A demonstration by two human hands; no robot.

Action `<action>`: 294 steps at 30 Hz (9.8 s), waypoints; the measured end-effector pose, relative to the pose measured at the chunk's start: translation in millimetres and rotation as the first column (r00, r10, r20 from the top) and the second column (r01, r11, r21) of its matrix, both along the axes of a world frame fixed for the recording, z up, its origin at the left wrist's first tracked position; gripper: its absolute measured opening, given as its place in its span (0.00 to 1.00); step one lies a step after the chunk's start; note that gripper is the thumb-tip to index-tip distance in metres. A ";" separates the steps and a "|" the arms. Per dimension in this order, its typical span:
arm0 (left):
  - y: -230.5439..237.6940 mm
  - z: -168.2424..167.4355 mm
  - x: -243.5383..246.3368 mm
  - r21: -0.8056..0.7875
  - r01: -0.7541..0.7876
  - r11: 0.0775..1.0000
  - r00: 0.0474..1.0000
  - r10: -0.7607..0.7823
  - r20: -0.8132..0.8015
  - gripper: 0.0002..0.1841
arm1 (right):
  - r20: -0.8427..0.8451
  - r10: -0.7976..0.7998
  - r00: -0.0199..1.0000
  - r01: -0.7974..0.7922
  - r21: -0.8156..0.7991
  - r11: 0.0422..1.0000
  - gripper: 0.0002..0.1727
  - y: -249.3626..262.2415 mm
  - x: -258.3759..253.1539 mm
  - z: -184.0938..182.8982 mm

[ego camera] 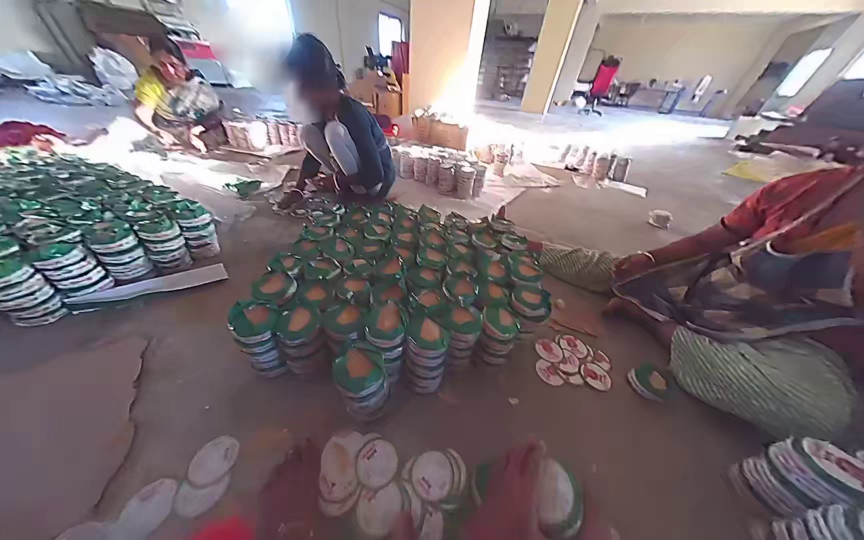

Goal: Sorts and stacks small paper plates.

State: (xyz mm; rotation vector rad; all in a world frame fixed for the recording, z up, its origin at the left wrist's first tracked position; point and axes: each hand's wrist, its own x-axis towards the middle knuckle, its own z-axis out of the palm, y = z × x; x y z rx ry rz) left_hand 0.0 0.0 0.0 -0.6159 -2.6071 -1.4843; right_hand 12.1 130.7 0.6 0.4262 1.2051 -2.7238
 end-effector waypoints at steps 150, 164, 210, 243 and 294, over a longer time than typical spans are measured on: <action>-144.6 -13.3 -43.8 -0.557 -0.095 0.825 0.781 0.409 0.472 0.30 | 0.110 0.420 0.901 -0.051 0.988 -0.149 0.30 -12.7 29.6 -33.7; -98.2 37.0 -41.1 -0.231 0.086 0.969 0.860 0.044 0.508 0.18 | -0.123 0.156 0.980 -0.041 0.642 0.765 0.35 -43.4 -17.8 -18.3; -6.9 -40.4 -30.3 -0.644 0.226 0.731 0.904 0.090 0.418 0.63 | 0.092 0.178 0.980 -0.159 0.900 0.405 0.32 -0.4 -2.3 -76.3; -221.3 60.7 -57.7 0.389 -0.887 0.246 0.304 0.948 0.093 0.38 | -0.124 0.099 0.987 0.147 0.947 -0.287 0.51 42.1 -163.9 -17.6; -63.0 14.4 -15.9 0.455 -0.139 0.879 0.530 -0.322 0.784 0.57 | 0.186 0.424 0.887 -0.455 0.186 0.871 0.40 21.9 -0.9 13.7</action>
